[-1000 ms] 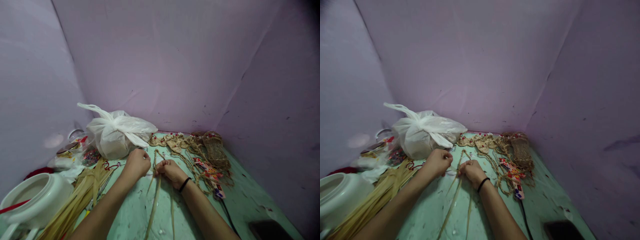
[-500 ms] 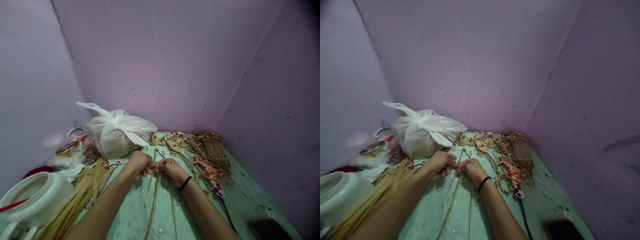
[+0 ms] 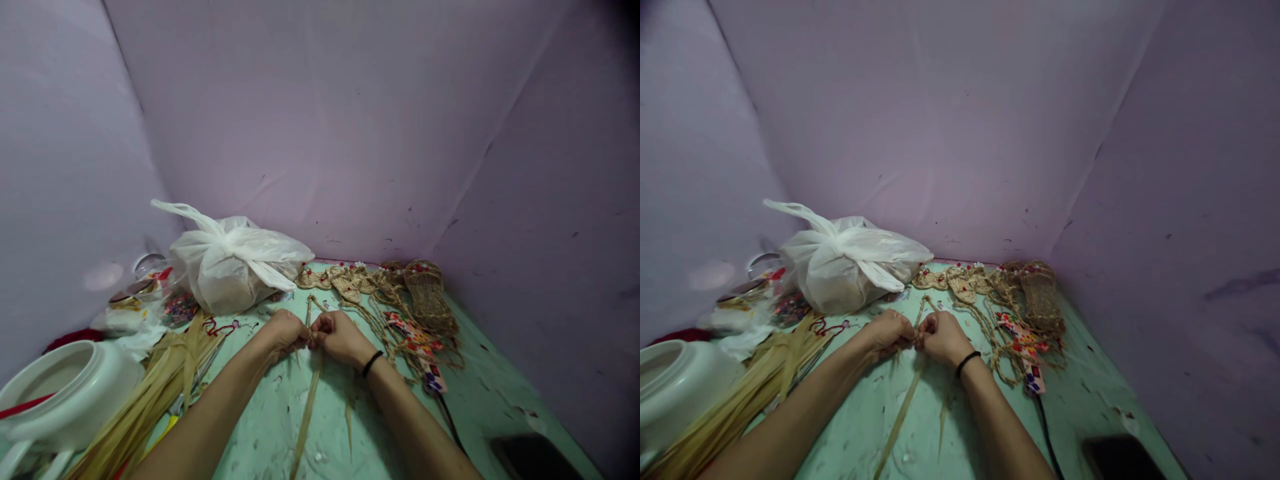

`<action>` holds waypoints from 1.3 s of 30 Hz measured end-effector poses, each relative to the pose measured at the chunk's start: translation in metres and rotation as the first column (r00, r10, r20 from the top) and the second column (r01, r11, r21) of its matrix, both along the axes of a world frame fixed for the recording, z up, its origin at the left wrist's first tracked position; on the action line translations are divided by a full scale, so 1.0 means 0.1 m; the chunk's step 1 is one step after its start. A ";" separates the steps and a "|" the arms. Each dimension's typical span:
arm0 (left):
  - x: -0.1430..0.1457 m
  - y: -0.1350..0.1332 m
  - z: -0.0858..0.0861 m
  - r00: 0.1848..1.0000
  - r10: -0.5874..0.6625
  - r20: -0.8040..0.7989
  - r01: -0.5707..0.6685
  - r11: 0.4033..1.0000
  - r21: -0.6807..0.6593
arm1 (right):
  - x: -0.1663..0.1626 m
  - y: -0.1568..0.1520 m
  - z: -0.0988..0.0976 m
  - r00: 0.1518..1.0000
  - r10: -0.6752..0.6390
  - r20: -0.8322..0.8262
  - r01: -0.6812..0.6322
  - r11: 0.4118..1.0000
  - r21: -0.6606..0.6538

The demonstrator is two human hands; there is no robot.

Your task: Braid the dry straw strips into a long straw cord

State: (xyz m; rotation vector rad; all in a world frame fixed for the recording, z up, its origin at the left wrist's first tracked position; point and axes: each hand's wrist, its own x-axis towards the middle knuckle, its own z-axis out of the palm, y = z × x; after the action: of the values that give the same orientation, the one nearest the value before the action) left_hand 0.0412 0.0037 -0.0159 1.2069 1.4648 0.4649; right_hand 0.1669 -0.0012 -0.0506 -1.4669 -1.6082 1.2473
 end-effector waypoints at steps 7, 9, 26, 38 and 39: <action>0.06 -0.04 0.01 0.996 0.063 0.058 -0.064 0.998 0.015 | 0.00 -0.12 0.31 0.904 -0.126 0.409 0.112 0.992 0.059; 0.05 -0.03 0.01 0.993 0.087 0.075 -0.087 0.996 -0.009 | -0.05 -0.15 0.35 0.914 -0.105 0.392 0.101 0.994 0.031; -0.19 0.10 -0.13 0.959 -0.057 0.277 0.091 0.989 -0.114 | -0.09 -0.13 0.31 0.881 -0.196 -0.432 -0.004 0.907 -0.420; -0.14 0.06 -0.10 0.987 -0.159 0.016 0.157 0.982 0.110 | -0.11 -0.10 0.11 0.959 -0.207 -0.192 0.146 0.946 -0.290; -0.15 0.06 -0.09 0.984 -0.177 0.007 0.174 0.977 0.120 | -0.12 -0.11 0.11 0.958 -0.206 -0.198 0.144 0.947 -0.287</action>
State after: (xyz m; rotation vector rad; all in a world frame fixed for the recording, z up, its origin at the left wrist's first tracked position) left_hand 0.0262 0.0093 -0.0250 1.4106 1.3167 0.4459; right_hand 0.1553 -0.0117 -0.0400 -1.5295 -1.1653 1.5127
